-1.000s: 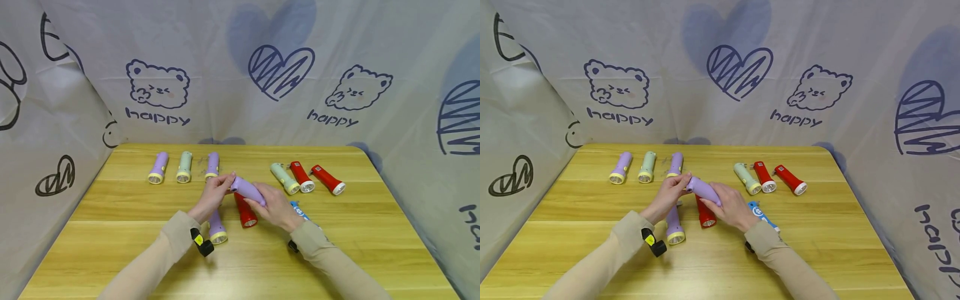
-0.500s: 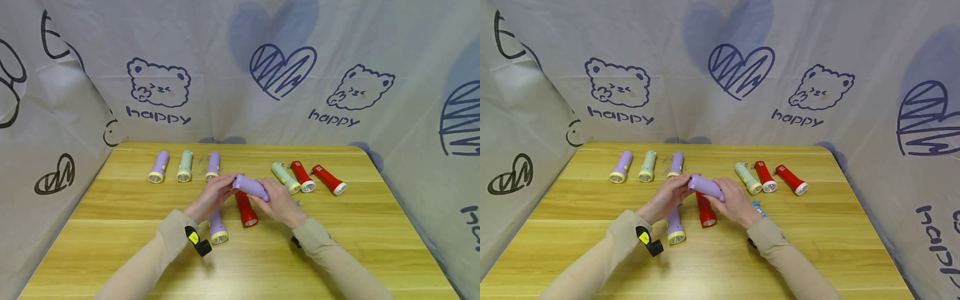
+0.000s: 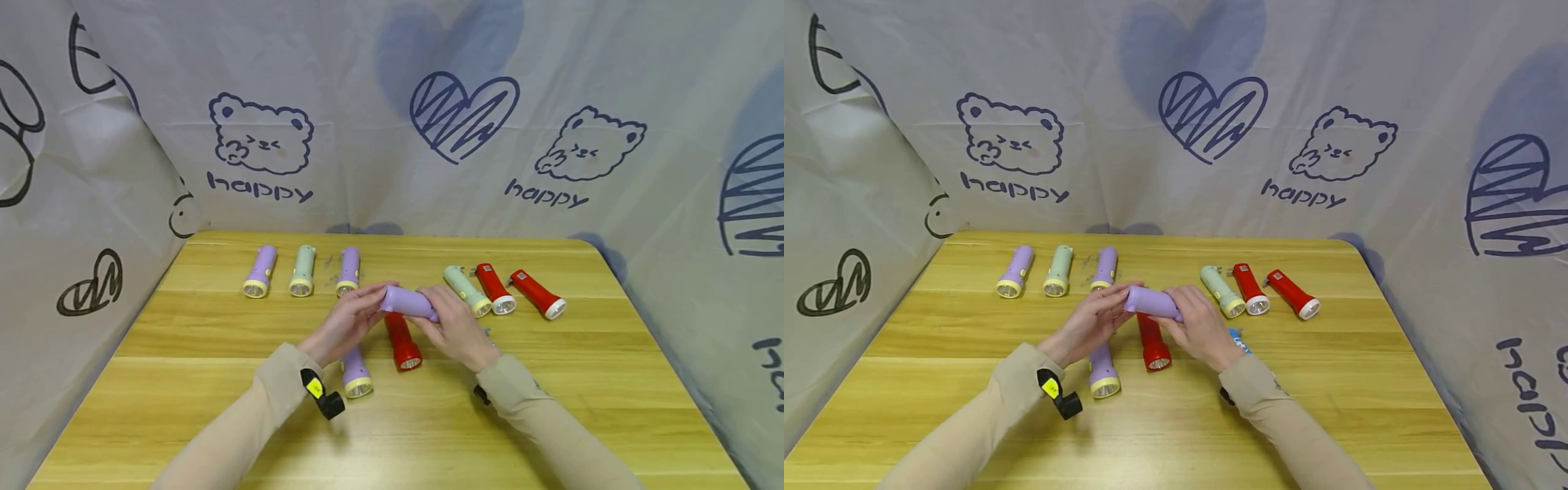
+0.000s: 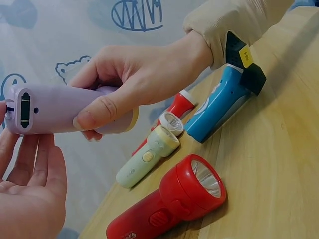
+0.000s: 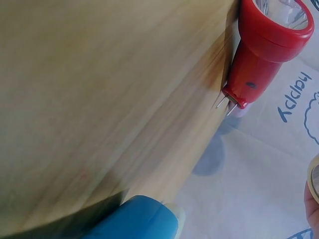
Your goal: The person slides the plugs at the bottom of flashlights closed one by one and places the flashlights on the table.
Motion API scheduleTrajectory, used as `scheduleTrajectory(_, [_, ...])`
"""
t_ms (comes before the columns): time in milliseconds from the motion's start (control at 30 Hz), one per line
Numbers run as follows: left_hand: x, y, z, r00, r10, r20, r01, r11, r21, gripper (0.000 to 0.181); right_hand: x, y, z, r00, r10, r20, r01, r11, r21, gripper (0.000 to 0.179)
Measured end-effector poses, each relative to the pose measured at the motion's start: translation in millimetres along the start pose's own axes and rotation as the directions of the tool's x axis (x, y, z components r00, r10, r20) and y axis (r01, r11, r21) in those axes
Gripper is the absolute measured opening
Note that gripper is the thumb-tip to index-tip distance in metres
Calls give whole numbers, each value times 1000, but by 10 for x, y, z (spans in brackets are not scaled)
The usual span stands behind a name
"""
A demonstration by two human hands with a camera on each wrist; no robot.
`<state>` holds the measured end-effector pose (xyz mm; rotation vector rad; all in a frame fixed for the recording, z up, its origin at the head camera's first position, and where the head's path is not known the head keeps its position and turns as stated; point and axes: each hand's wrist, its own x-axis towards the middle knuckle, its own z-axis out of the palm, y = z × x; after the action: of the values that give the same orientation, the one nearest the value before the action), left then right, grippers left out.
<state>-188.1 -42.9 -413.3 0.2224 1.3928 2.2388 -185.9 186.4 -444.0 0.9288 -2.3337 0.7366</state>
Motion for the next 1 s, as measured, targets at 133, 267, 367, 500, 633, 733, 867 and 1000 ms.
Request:
scheduleTrajectory(133, [3, -2, -2, 1000, 4, 10, -4, 1000, -21, 44, 7, -4, -2, 1000, 0, 2, 0, 1000, -7, 42])
scheduleTrajectory(267, [-1, 9, -5, 999, 15, 29, -14, 1000, -27, 47, 15, -6, -2, 1000, 2, 3, -2, 1000, -13, 41])
scheduleTrajectory(367, [-1, 14, -11, 999, 19, 37, -17, 999, -31, 48, 19, -10, 1, 1000, 3, -3, -3, 1000, -20, 43])
scheduleTrajectory(500, [7, 14, -27, 999, 19, 42, -18, 999, -32, 45, 22, -20, 2, 1000, 4, -14, -4, 1000, -28, 42])
scheduleTrajectory(633, [20, 14, -49, 999, 25, 37, -24, 999, -23, 39, 29, -25, 10, 1000, -4, -25, 3, 999, -42, 42])
scheduleTrajectory(733, [31, 4, -68, 999, 21, 32, -21, 1000, -9, 36, 20, -31, 26, 999, -9, -38, 8, 999, -48, 44])
scheduleTrajectory(867, [38, -6, -95, 1000, 9, 19, -9, 1000, 7, 33, 10, -36, 60, 999, -5, -41, 3, 999, -39, 44])
scheduleTrajectory(1000, [39, -3, -124, 1000, 0, 1, 0, 1000, 23, 33, 16, -32, 103, 999, -4, -32, 3, 999, -36, 44])
